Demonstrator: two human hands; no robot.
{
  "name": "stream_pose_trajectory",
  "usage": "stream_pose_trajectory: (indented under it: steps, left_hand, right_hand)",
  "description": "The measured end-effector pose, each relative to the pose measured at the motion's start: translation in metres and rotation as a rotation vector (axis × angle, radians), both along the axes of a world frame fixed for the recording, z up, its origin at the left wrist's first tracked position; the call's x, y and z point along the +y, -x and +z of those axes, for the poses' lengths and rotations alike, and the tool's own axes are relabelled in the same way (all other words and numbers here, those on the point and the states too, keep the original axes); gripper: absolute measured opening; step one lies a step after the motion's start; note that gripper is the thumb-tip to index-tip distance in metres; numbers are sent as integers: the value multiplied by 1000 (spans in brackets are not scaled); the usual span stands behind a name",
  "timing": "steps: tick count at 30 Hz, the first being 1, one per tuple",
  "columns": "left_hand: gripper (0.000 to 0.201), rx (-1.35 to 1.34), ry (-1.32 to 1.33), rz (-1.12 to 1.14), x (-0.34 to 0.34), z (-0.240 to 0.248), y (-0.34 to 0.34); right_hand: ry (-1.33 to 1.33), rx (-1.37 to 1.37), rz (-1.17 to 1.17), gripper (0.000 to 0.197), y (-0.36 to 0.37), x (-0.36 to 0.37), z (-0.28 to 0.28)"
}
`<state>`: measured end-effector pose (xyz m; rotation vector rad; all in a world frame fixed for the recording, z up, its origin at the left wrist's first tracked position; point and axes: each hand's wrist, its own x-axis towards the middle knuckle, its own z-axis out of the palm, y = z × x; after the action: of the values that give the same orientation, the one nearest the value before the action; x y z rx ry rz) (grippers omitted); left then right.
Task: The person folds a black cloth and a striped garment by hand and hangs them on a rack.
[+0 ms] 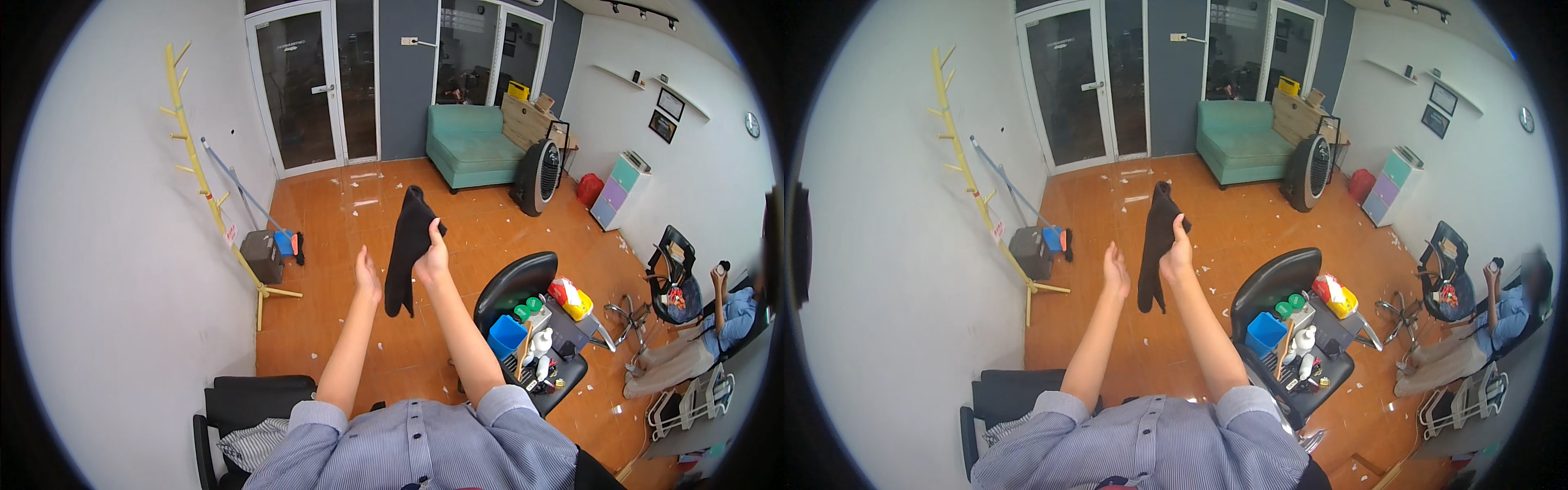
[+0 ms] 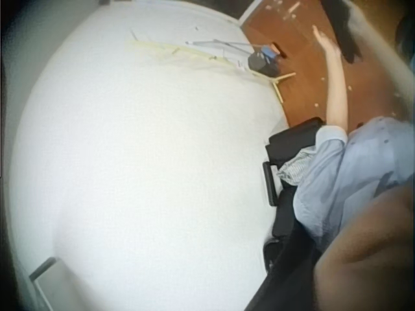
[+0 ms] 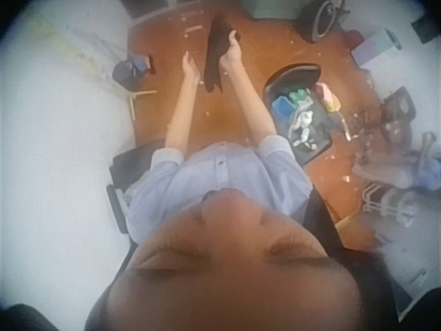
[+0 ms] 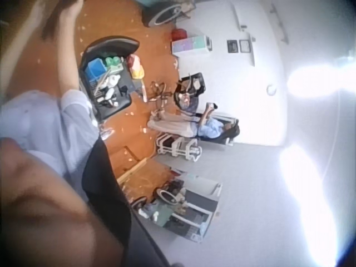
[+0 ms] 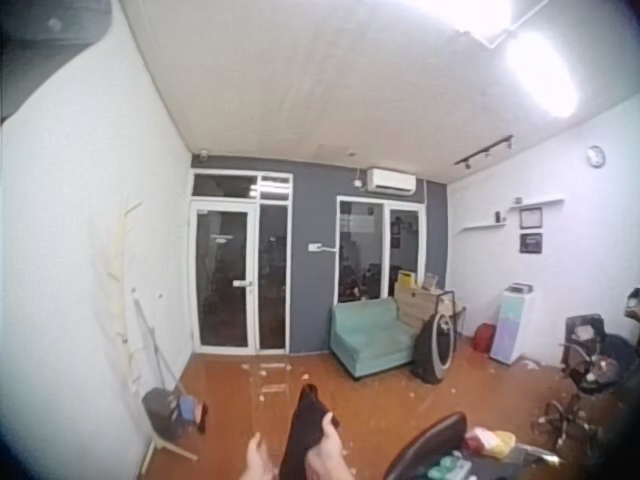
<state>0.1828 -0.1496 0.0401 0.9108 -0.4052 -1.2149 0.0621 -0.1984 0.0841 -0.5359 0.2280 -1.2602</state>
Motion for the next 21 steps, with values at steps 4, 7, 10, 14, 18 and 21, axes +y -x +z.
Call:
stream_pose_trajectory:
  steps: [4,7,10,14,18,21]
  left_hand:
    - [104,403,-55,-184,9,-80,-15]
    - [106,658,-96,-280,22,-108,4]
    - [90,775,43,-310,33,-96,30]
    - [64,436,528,-390,31,-93,18]
    - [68,625,553,-121,42,-83,-10]
    - [71,709,575,29,44,-69,-37]
  right_hand:
    - [3,-302,156,54,2,25,33]
    - [-76,-512,175,54,10,27,33]
    - [-126,-641,166,54,13,28,18]
    - [-198,-643,178,55,12,28,-2]
    - [-202,-661,193,55,17,11,-23]
    - [-217,-637,197,53,18,-8,-34]
